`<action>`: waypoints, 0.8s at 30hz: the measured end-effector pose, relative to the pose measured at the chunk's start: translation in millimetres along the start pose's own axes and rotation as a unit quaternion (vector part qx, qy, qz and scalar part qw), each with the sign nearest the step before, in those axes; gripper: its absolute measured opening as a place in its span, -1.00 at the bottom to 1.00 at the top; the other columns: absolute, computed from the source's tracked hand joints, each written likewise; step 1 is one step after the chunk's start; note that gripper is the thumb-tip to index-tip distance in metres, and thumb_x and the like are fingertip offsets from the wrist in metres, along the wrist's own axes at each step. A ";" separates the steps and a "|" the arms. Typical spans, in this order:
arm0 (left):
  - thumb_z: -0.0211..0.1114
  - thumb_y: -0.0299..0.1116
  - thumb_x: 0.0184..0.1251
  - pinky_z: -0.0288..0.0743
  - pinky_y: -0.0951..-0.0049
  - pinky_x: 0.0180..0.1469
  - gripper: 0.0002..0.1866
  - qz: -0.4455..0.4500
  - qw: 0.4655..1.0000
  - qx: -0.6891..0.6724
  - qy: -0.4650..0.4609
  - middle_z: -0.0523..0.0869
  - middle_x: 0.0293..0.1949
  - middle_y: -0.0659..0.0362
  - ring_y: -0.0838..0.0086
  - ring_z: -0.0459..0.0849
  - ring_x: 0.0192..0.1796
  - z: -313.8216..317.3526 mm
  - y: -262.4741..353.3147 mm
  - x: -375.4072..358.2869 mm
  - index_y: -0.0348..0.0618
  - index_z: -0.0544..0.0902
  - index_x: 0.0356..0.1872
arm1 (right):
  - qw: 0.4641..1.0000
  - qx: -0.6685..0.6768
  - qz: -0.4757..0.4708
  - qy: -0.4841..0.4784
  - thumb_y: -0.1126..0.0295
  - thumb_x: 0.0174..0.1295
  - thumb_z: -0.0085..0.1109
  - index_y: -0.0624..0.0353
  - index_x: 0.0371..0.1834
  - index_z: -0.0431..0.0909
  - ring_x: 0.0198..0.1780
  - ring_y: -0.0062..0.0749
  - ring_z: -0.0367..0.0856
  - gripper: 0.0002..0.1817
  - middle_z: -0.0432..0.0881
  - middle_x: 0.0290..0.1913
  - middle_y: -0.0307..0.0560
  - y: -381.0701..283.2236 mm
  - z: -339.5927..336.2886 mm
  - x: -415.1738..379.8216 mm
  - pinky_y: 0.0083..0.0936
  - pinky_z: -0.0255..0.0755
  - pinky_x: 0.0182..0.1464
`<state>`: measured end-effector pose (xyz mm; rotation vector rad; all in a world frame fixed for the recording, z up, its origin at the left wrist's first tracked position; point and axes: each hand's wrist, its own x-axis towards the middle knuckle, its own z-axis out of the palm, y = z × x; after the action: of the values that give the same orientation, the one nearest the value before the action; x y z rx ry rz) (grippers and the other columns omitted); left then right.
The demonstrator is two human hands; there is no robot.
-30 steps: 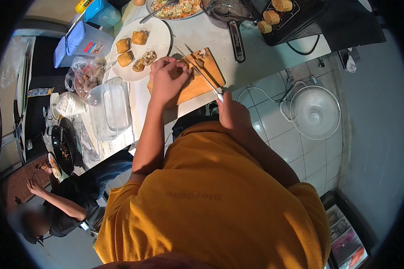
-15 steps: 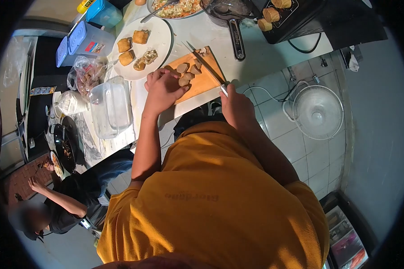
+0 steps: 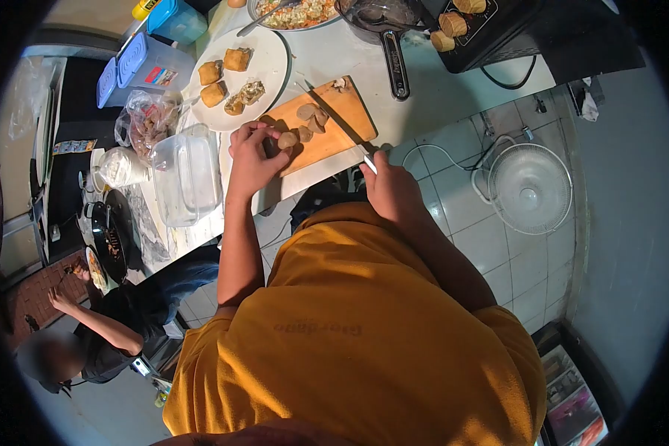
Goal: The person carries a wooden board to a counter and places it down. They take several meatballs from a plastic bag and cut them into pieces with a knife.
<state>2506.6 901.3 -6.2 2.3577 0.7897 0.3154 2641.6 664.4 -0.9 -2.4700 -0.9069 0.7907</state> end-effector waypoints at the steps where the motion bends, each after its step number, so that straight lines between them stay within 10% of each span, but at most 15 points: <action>1: 0.51 -0.24 -0.12 0.21 0.17 0.23 -0.66 0.000 1.000 -0.007 0.003 0.56 0.01 0.11 0.14 0.39 0.16 -3.4 0.4 1.4 -0.08 0.70 -0.25 | 1.000 0.001 0.000 0.000 0.12 0.45 0.02 0.23 -0.14 0.34 -0.35 0.29 0.66 -0.66 0.65 -0.47 0.29 -0.1 0.1 -1.7 0.08 0.52 -0.31; 24: 0.53 -0.09 -0.08 0.13 0.13 0.24 -0.59 -0.003 1.000 0.027 0.002 0.55 0.08 0.10 0.14 0.33 0.18 68.4 43.8 64.9 0.01 0.76 -0.17 | 0.993 0.082 0.090 0.000 0.00 0.51 -0.16 0.20 -0.05 0.35 -0.26 0.33 0.65 -0.58 0.66 -0.40 0.30 -4.2 -31.2 -6.0 0.13 0.50 -0.20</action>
<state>2605.6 880.2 -30.0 2.4043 0.8172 0.3012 2655.3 658.3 27.3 -2.4296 -0.5990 0.8854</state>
